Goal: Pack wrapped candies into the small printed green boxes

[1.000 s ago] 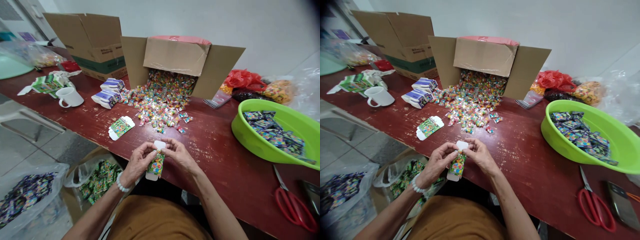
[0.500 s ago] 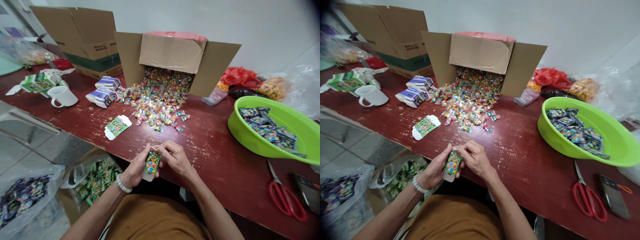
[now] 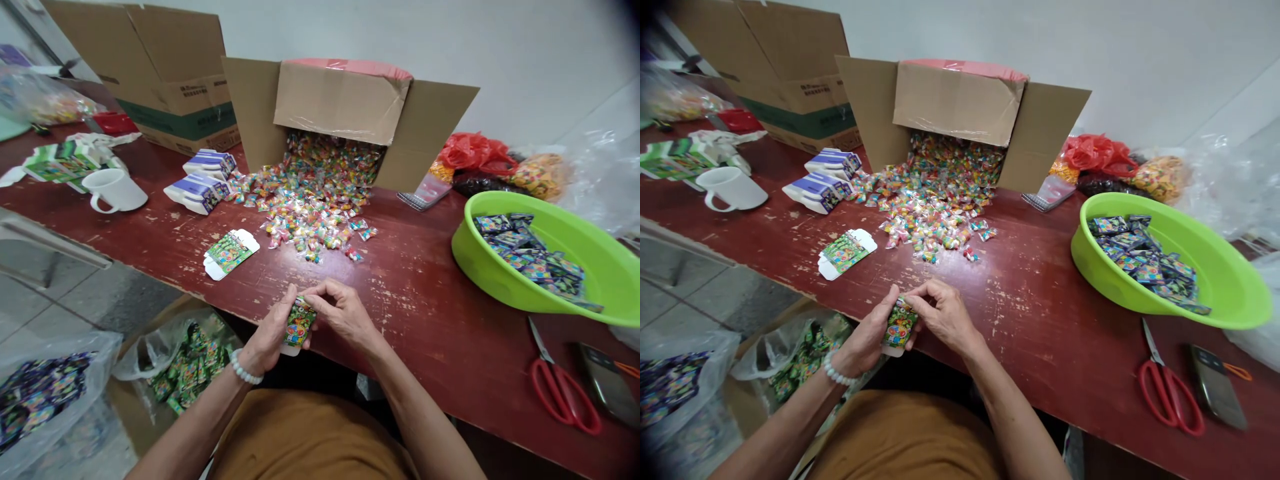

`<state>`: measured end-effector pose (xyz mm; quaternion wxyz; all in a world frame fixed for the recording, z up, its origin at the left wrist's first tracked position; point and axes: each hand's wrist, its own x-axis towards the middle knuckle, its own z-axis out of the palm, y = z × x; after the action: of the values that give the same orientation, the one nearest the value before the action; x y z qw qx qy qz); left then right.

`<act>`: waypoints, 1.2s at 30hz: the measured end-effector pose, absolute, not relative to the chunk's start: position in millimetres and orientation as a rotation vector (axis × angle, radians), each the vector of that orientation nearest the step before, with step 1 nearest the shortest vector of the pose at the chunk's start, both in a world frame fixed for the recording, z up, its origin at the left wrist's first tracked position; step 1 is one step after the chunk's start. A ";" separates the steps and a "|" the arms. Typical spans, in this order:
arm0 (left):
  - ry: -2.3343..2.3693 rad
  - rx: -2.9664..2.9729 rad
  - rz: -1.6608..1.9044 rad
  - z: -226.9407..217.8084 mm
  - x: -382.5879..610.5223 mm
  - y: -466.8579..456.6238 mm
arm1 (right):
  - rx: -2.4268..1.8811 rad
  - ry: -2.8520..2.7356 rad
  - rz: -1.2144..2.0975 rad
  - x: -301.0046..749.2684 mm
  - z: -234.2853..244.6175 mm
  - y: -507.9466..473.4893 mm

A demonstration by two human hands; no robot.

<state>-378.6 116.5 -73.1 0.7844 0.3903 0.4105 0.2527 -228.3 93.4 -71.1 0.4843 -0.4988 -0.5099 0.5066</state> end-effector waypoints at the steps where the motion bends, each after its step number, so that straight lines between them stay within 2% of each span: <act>1: 0.886 0.840 0.535 -74.2 -378.2 116.9 | -1.200 -1.298 1.202 -227.9 -70.1 91.2; 8: 0.875 0.683 0.589 -80.9 -370.9 127.4 | -1.106 -1.321 1.199 -224.6 -78.6 95.1; 16: 0.846 0.572 0.667 -85.2 -363.9 130.1 | -1.236 -1.235 0.929 -237.1 -89.3 104.9; 20: 0.753 0.604 0.638 -86.3 -365.2 133.0 | -1.348 -1.408 1.034 -214.1 -93.6 121.3; 21: 0.740 0.640 0.650 -85.9 -366.6 135.2 | -1.432 -1.433 1.015 -203.3 -95.4 128.1; 24: 0.768 0.768 0.686 -85.3 -371.5 143.7 | -1.828 -1.336 0.582 -166.2 -102.7 150.3; 26: 0.818 0.854 0.706 -87.0 -374.6 149.2 | -1.984 -1.229 0.440 -145.4 -109.1 162.9; 31: 1.072 1.349 0.783 -93.7 -388.1 161.3 | -2.134 -1.212 0.394 -129.2 -124.2 176.7; 36: 1.188 1.858 0.532 -89.1 -414.5 173.7 | -2.064 -1.278 0.439 -137.1 -125.4 167.8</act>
<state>-414.5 173.7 -89.1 0.4229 0.7421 0.4746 0.2123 -137.1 167.8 -125.4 0.3308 -0.7896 -0.4888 0.1679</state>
